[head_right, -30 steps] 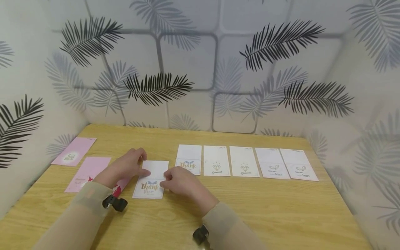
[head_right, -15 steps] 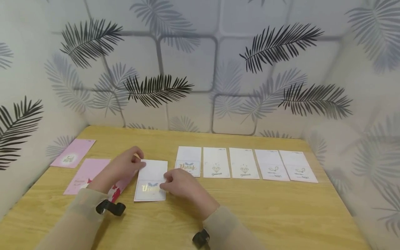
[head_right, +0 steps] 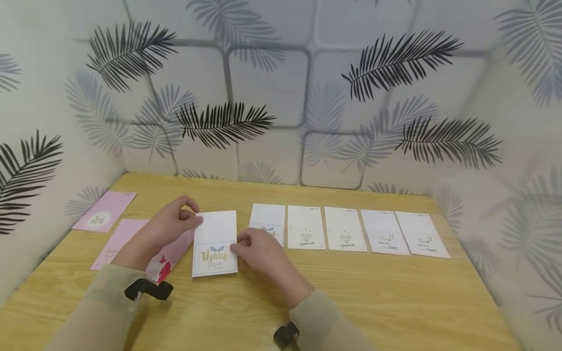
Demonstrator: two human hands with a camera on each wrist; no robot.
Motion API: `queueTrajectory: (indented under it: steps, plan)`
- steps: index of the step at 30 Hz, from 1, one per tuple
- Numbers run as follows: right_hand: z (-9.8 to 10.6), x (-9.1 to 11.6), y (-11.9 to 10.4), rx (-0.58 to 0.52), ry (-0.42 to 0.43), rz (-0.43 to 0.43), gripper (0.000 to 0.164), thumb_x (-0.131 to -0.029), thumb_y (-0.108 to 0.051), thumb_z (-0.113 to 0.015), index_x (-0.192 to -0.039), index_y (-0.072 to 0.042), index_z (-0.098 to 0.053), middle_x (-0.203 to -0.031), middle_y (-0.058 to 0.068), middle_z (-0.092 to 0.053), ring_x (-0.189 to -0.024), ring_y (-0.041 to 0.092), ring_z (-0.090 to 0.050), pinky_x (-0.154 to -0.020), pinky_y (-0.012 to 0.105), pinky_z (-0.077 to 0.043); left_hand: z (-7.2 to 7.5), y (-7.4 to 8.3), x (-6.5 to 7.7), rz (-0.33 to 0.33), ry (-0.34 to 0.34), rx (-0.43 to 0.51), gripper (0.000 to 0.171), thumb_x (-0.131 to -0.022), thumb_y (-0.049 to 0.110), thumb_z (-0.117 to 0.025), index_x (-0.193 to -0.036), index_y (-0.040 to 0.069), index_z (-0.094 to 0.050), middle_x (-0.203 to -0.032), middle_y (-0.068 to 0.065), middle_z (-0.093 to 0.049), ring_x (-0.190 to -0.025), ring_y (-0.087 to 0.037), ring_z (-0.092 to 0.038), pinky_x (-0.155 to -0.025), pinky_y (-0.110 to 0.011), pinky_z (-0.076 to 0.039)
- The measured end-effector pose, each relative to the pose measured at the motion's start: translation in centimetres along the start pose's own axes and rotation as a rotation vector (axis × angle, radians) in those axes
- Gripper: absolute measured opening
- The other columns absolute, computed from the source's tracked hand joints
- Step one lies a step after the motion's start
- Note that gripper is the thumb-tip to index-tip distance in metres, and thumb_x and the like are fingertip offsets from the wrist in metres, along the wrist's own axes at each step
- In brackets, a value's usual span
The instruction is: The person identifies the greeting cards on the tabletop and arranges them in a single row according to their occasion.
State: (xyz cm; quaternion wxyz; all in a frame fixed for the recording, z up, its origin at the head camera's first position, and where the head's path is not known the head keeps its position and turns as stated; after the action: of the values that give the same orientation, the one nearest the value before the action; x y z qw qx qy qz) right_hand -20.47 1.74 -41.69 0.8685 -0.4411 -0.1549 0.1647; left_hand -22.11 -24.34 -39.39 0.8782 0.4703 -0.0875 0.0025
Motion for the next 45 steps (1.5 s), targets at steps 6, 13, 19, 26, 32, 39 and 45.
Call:
queueTrajectory:
  steps: [6, 13, 19, 26, 32, 39, 45]
  plan:
    - [0.1, -0.2, 0.0, -0.065, 0.042, -0.008, 0.012, -0.107, -0.017, -0.074, -0.108, -0.005, -0.074, -0.088, 0.003, -0.074, -0.072, 0.018, -0.068, -0.067, 0.029, -0.049, -0.1, 0.2, 0.1, -0.011, 0.025, 0.014, 0.034, -0.111, 0.024, -0.069, -0.136, 0.009, -0.052, -0.102, -0.011, -0.073, -0.095, -0.029, -0.058, -0.078, -0.041, -0.043]
    - [0.7, -0.3, -0.2, -0.132, 0.083, -0.015, 0.011, -0.109, -0.016, -0.072, -0.108, -0.005, -0.073, -0.086, 0.007, -0.073, -0.073, 0.022, -0.067, -0.066, 0.03, -0.045, -0.7, 0.2, 0.8, 0.005, 0.059, 0.012, 0.053, -0.113, 0.035, -0.065, -0.152, 0.01, -0.041, -0.136, -0.018, -0.07, -0.122, -0.035, -0.062, -0.101, -0.053, -0.047]
    - [1.2, -0.5, -0.3, -0.161, 0.13, -0.022, 0.012, -0.109, -0.018, -0.072, -0.108, -0.007, -0.074, -0.091, 0.005, -0.075, -0.075, 0.025, -0.069, -0.068, 0.032, -0.046, -1.4, 0.0, 2.1, -0.048, 0.087, -0.061, 0.031, -0.112, 0.033, -0.067, -0.127, 0.009, -0.054, -0.127, -0.016, -0.068, -0.104, -0.03, -0.062, -0.085, -0.043, -0.052]
    - [1.4, -0.9, -0.4, -0.19, 0.159, -0.035, 0.012, -0.109, -0.019, -0.072, -0.109, -0.007, -0.074, -0.093, 0.003, -0.076, -0.08, 0.032, -0.072, -0.069, 0.032, -0.046, -2.1, 0.3, 2.9, -0.117, 0.1, -0.117, 0.019, -0.111, 0.024, -0.069, -0.12, 0.01, -0.062, -0.118, -0.01, -0.069, -0.101, -0.027, -0.063, -0.086, -0.043, -0.053]
    - [1.9, -1.1, -0.8, -0.192, 0.154, -0.044, 0.016, -0.109, -0.02, -0.072, -0.116, -0.006, -0.075, -0.097, 0.003, -0.076, -0.081, 0.031, -0.071, -0.071, 0.033, -0.048, -2.3, 1.0, 3.2, -0.106, 0.123, -0.113, 0.017, -0.112, 0.019, -0.067, -0.126, 0.009, -0.064, -0.121, -0.009, -0.069, -0.103, -0.027, -0.063, -0.086, -0.043, -0.054]
    - [3.0, -2.2, -0.9, -0.133, 0.154, -0.047, 0.015, -0.107, -0.021, -0.073, -0.116, -0.008, -0.076, -0.103, 0.009, -0.078, -0.084, 0.032, -0.071, -0.068, 0.032, -0.046, -2.2, 1.5, 2.3, -0.112, 0.16, -0.129, 0.019, -0.112, 0.02, -0.065, -0.128, 0.009, -0.064, -0.12, -0.009, -0.068, -0.102, -0.027, -0.063, -0.084, -0.042, -0.055]
    - [3.6, -3.4, -0.7, -0.059, 0.162, -0.039, 0.015, -0.108, -0.022, -0.073, -0.116, -0.01, -0.077, -0.101, 0.003, -0.079, -0.078, 0.02, -0.069, -0.069, 0.033, -0.046, -2.1, 1.6, 0.9, -0.123, 0.164, -0.161, 0.019, -0.112, 0.019, -0.065, -0.128, 0.008, -0.064, -0.12, -0.01, -0.069, -0.108, -0.029, -0.064, -0.093, -0.048, -0.054]
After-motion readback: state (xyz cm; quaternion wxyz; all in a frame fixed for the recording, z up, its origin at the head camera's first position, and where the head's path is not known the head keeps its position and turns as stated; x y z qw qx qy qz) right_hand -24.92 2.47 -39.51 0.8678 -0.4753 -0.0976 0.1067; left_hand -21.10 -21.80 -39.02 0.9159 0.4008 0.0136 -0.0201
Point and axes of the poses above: each hand's wrist, its own x-axis away from the middle knuckle, its own z-axis out of the back of the hand, y = z × x, the point moved 1 cm from there along -x, towards the middle knuckle
